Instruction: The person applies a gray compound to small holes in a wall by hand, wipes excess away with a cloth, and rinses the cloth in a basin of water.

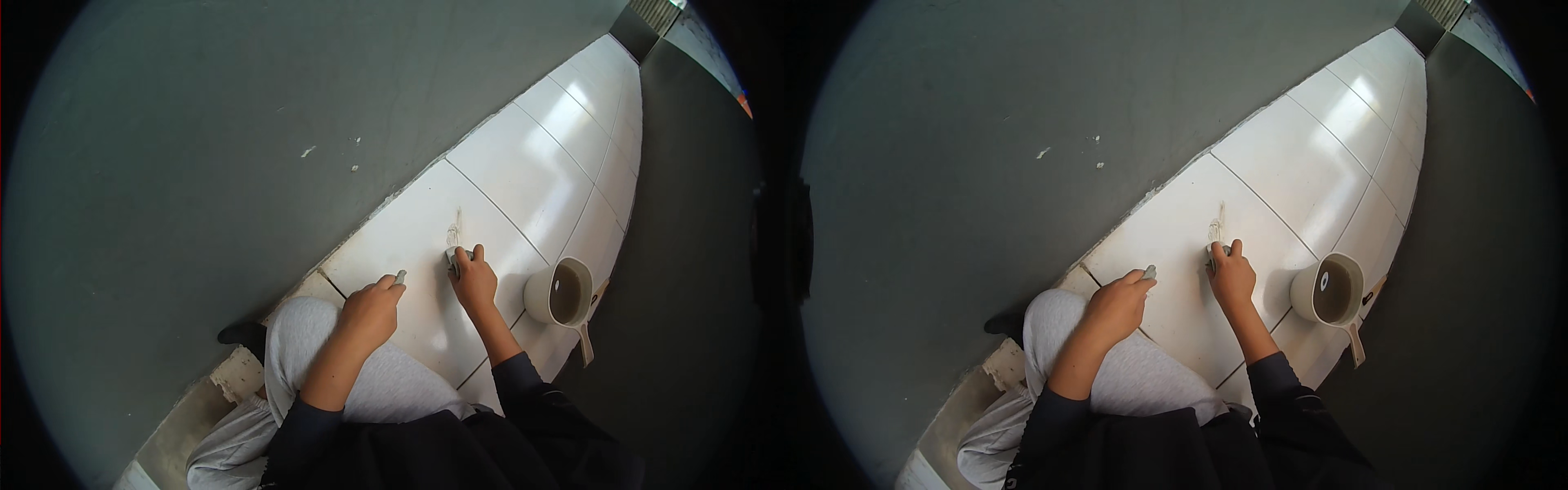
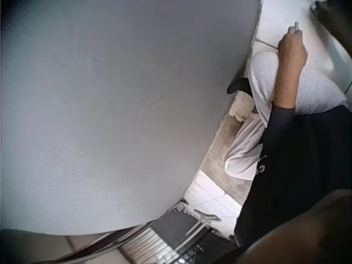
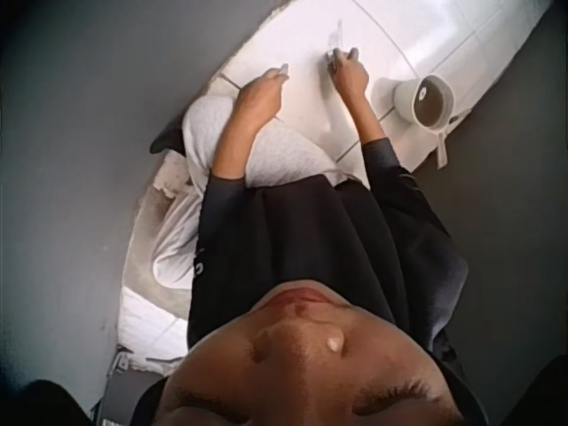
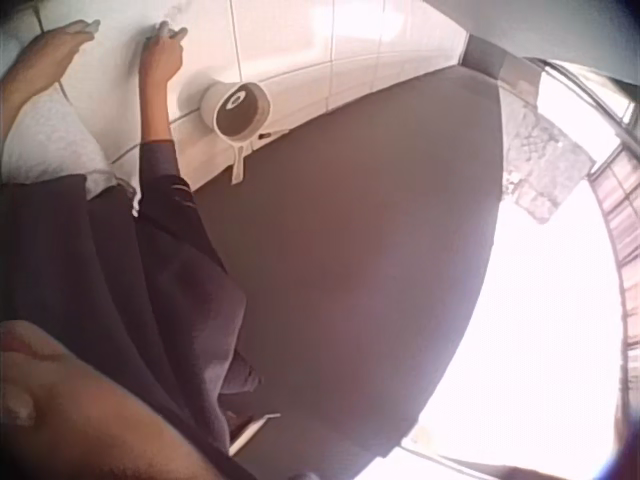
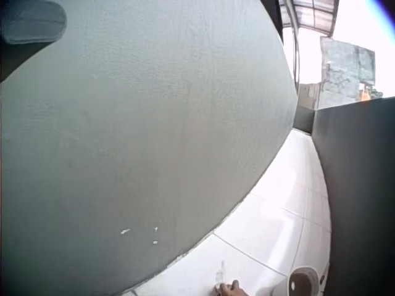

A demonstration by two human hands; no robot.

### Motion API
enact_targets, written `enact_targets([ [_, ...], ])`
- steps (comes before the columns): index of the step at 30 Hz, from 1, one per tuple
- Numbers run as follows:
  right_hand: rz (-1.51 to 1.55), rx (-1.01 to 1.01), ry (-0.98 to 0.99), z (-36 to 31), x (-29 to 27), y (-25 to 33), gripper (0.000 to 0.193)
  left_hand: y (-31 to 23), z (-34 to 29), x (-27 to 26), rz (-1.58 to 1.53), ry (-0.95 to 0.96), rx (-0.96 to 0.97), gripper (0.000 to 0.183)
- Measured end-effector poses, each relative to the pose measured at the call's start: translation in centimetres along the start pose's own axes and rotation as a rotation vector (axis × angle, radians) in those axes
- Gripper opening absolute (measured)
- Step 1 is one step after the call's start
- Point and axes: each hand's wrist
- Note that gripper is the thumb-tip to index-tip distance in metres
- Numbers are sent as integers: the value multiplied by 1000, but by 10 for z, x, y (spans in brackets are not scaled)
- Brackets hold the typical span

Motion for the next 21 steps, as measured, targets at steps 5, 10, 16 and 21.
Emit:
enact_targets([
  [5, -11, -56, 87, -90, -2, -1, 41, -2, 2, 8, -15, 76, 11, 24],
  [10, 2, -65, -84, -33, 9, 5, 34, 0, 5, 15, -16, 91, 33, 25],
  [16, -3, -12, -74, 30, 5, -2, 37, -1, 3, 5, -2, 38, -11, 24],
  [21, -19, -93, 107, -59, -1, 5, 40, 4, 0, 5, -63, -89, -137, 23],
])
Point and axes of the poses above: each hand's wrist, its own z-axis towards the middle knuckle, its own x-axis out of the palm, y = z × x, and after that the axes turned 8 degrees about z, right-handed
